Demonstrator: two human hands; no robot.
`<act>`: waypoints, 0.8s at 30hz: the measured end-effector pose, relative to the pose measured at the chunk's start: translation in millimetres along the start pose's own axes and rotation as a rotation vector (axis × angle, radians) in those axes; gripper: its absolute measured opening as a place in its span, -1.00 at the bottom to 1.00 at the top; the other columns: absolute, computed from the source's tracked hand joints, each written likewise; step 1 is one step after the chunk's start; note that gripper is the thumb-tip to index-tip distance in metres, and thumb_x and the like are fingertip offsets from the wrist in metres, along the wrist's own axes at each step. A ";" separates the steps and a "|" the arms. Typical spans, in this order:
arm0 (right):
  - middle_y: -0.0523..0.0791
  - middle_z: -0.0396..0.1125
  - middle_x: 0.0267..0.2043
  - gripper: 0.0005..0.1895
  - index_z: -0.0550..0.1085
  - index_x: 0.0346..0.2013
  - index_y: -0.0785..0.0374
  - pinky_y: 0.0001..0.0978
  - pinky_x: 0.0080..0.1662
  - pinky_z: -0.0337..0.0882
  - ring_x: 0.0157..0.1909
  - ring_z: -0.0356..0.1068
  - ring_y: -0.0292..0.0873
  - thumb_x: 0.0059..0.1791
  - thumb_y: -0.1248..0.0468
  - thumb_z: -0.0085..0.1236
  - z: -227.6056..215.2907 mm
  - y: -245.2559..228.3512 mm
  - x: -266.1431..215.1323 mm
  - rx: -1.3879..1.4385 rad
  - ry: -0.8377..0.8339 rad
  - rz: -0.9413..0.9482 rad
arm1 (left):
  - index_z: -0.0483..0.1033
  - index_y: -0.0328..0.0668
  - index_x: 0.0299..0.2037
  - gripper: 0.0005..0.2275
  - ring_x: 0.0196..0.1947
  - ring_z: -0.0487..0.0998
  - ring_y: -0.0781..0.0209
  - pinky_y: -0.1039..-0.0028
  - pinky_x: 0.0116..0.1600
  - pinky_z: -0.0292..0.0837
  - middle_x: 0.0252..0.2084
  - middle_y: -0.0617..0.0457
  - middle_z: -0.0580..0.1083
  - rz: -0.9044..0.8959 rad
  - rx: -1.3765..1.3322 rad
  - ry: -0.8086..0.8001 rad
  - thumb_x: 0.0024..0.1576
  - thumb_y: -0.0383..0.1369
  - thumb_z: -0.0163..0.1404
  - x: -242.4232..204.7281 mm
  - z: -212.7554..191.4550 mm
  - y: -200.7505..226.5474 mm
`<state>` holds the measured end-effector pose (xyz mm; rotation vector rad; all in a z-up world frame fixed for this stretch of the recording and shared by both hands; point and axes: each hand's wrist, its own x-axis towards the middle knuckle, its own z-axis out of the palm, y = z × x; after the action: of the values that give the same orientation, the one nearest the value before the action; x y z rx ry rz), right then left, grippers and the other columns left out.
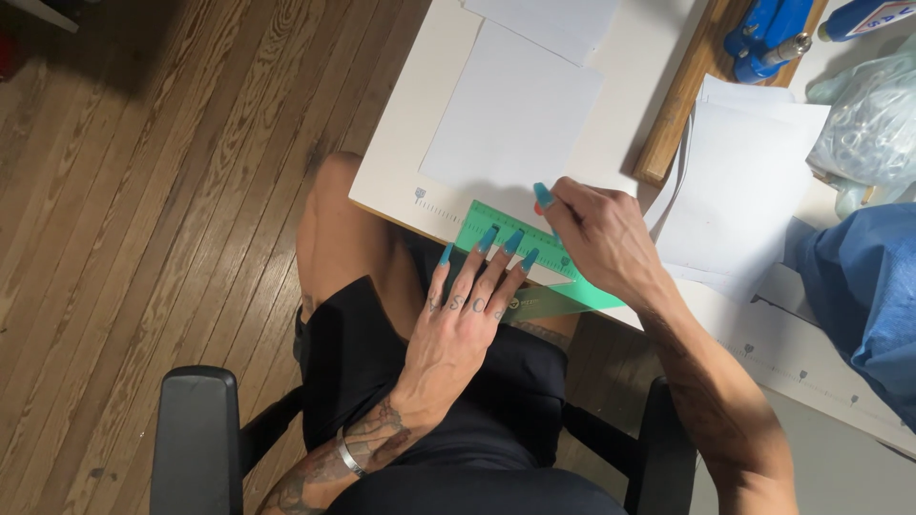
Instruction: Folding and aligning paper components using a triangle ruler on a workshop table
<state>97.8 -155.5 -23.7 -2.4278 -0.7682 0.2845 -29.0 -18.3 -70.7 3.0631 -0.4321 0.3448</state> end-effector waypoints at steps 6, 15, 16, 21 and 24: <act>-0.18 0.02 -0.78 -0.67 0.19 -0.65 0.26 -0.40 -0.55 -0.04 -0.70 -0.16 -0.20 0.00 0.26 -0.28 7.1 -0.6 5.4 -0.013 -0.038 -0.003 | 0.07 0.01 0.20 -0.60 0.22 0.07 0.19 0.31 0.20 0.06 0.23 0.12 0.09 -0.020 -0.050 0.019 0.12 -0.38 -0.24 -0.6 2.3 0.8; -0.21 -0.06 -0.79 -0.64 0.06 -0.71 0.22 -0.40 -0.57 -0.09 -0.69 -0.22 -0.25 -0.01 0.30 -0.25 17.4 3.1 15.4 -0.073 -0.034 -0.082 | 0.05 0.01 0.21 -0.57 0.21 0.11 0.18 0.28 0.18 0.10 0.24 0.12 0.08 -0.027 -0.076 -0.001 0.09 -0.40 -0.23 -3.2 8.4 1.3; -0.21 -0.09 -0.79 -0.64 0.04 -0.70 0.22 -0.41 -0.57 -0.11 -0.67 -0.25 -0.24 -0.02 0.31 -0.23 19.0 3.9 15.5 -0.082 -0.025 -0.082 | 0.06 0.00 0.21 -0.58 0.22 0.08 0.17 0.28 0.21 0.04 0.24 0.11 0.08 -0.027 -0.071 0.000 0.10 -0.38 -0.25 -3.5 8.1 1.4; -0.24 -0.14 -0.80 -0.64 0.02 -0.71 0.20 -0.43 -0.59 -0.15 -0.67 -0.27 -0.27 -0.04 0.33 -0.19 28.0 8.0 15.7 -0.112 -0.013 -0.111 | 0.17 0.05 0.15 -0.65 0.20 0.11 0.22 0.32 0.19 0.04 0.18 0.16 0.18 -0.059 -0.041 0.033 0.12 -0.32 -0.27 -3.5 7.2 1.6; -0.22 -0.16 -0.79 -0.65 0.02 -0.70 0.19 -0.41 -0.58 -0.17 -0.66 -0.28 -0.26 -0.04 0.30 -0.21 29.6 7.9 16.6 -0.159 -0.024 -0.103 | 0.09 0.04 0.20 -0.61 0.22 0.08 0.19 0.27 0.22 -0.02 0.23 0.13 0.10 -0.054 -0.049 0.013 0.13 -0.34 -0.28 -4.6 9.7 0.7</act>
<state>104.3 -137.6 -52.9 -2.5256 -0.9562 0.2196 -31.5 -18.4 -81.1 3.0164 -0.3509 0.3468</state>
